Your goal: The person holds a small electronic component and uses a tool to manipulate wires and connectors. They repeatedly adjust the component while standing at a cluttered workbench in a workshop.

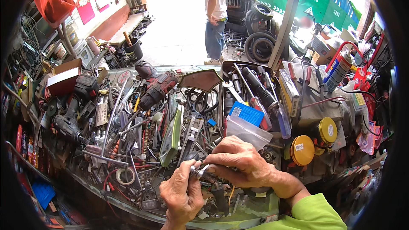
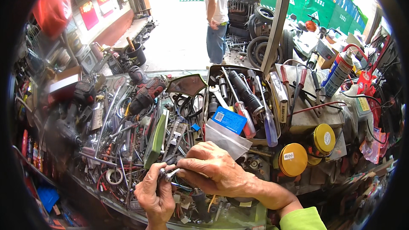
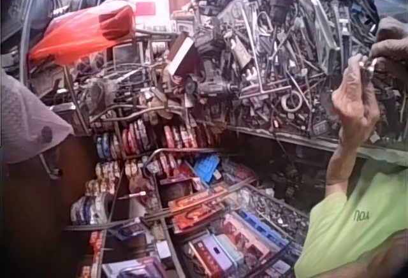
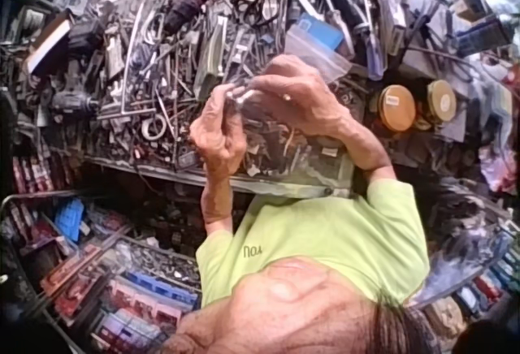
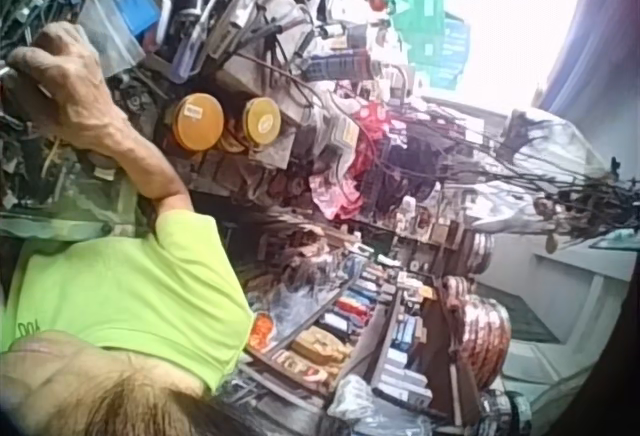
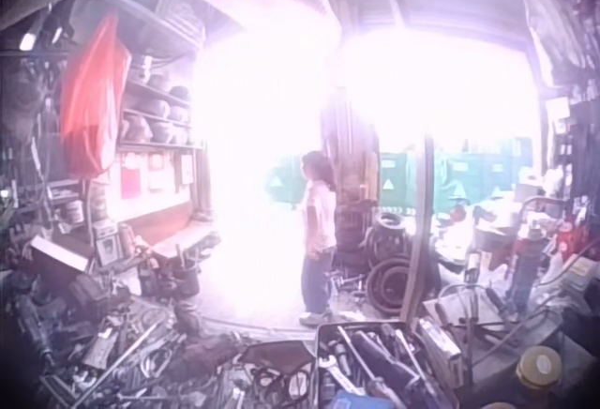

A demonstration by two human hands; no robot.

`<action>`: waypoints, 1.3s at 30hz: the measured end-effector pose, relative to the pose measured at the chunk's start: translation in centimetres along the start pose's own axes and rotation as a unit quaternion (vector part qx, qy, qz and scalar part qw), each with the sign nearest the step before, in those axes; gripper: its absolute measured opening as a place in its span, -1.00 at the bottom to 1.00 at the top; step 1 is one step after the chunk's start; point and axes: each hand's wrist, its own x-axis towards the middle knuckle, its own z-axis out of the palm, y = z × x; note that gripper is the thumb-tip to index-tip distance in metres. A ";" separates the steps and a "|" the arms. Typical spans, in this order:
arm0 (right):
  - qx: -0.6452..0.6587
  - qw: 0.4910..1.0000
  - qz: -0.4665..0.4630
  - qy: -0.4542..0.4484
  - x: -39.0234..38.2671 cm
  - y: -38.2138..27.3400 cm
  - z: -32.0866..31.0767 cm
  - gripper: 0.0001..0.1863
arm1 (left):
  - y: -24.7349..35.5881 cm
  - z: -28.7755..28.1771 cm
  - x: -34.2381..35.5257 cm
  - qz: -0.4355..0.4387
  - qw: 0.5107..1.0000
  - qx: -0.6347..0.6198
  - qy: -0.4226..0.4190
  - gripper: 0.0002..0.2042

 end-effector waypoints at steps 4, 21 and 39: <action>0.073 0.994 0.075 -0.016 -0.4 -0.3 0.7 -0.79 | 0.0 0.0 -0.2 -0.028 1.000 0.005 0.010 -0.78; 0.231 0.969 0.081 -0.031 -0.9 -1.6 1.6 -0.86 | 0.9 -0.4 -0.2 -0.140 0.986 -0.082 0.041 -0.77; -0.114 0.992 -0.044 0.025 0.2 -0.3 -1.3 -0.66 | 0.3 -0.1 0.2 0.026 1.000 0.012 -0.008 -0.77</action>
